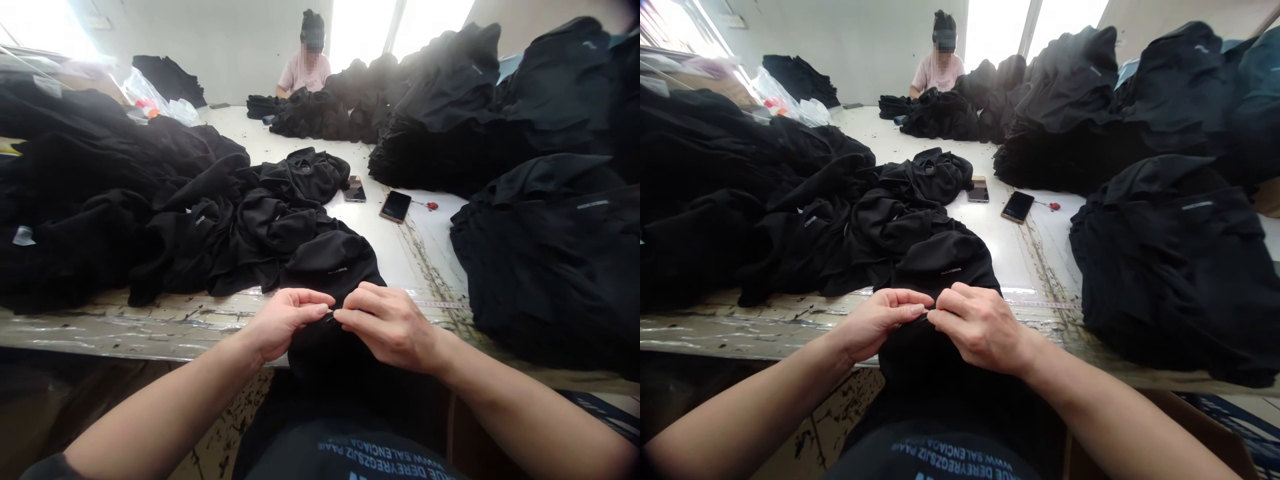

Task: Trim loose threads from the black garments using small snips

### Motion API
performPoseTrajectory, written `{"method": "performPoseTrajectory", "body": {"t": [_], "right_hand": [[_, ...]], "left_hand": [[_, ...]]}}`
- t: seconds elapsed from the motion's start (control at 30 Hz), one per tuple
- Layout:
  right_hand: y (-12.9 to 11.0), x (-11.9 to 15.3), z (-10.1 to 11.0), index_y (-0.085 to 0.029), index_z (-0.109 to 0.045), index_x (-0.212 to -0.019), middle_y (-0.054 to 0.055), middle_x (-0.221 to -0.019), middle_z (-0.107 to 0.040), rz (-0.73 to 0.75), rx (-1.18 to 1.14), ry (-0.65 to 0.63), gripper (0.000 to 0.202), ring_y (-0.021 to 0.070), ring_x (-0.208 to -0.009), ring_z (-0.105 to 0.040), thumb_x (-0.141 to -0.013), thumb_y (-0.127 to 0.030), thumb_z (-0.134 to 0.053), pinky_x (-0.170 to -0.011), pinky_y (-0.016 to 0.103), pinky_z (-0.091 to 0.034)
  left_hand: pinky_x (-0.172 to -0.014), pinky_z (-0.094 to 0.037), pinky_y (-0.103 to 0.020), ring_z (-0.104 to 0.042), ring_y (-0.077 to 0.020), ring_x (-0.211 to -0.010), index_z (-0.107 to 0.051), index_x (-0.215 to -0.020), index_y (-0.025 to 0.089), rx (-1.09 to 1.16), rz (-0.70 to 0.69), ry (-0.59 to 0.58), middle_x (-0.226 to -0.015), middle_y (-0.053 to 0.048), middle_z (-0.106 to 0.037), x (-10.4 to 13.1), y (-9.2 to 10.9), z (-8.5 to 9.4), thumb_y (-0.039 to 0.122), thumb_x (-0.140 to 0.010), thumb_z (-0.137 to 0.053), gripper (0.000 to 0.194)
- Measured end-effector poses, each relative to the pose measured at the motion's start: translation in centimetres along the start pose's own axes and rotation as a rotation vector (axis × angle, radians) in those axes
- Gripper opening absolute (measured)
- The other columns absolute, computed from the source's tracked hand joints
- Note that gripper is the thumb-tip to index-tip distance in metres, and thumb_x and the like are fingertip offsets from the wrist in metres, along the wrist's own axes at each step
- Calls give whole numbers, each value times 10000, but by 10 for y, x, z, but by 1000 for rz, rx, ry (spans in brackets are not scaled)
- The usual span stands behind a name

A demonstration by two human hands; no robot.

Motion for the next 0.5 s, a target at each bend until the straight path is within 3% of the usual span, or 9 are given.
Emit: {"method": "performPoseTrajectory", "body": {"t": [0.17, 0.33, 0.43, 0.5], "right_hand": [[3, 0, 2, -171, -638, -931, 46, -796, -593, -34, -109, 60, 151, 138, -681, -531, -852, -95, -534, -560, 258, -426], [12, -1, 6, -187, -634, -948, 55, -872, -586, -318, -346, 229, 160, 126, -677, -563, -817, -115, -578, -548, 237, -486], [16, -3, 1, -190, -614, -965, 45, -896, -621, -530, -444, 63, 240, 117, -631, -553, -734, -146, -661, -529, 230, -488], [17, -4, -4, -188, -615, -898, 4, -775, -630, -622, -494, -54, 202, 108, -590, -541, -711, -135, -666, -518, 213, -466]], "left_hand": [[-580, -435, -205, -607, -110, -608, -712, -908, 108, 1, 2, -2, -722, -65, -707, -2, 1, -1, 231, -629, -807, 320], [-586, -439, -207, -609, -112, -611, -712, -892, 103, 10, -9, -5, -745, -70, -706, -3, 6, -3, 225, -612, -814, 322], [-598, -442, -213, -609, -118, -627, -707, -885, 106, -12, -29, 13, -763, -73, -705, -4, 8, -4, 245, -607, -817, 330], [-599, -438, -217, -606, -121, -647, -698, -907, 118, -59, -60, 20, -796, -70, -703, -4, 8, -4, 278, -623, -808, 343]]}}
Point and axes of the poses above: each hand's wrist, its own x-axis away from the middle knuckle, its own z-axis out of the back of the hand, y = z × x, the point moved 2 cm from there along -x, towards the middle knuckle
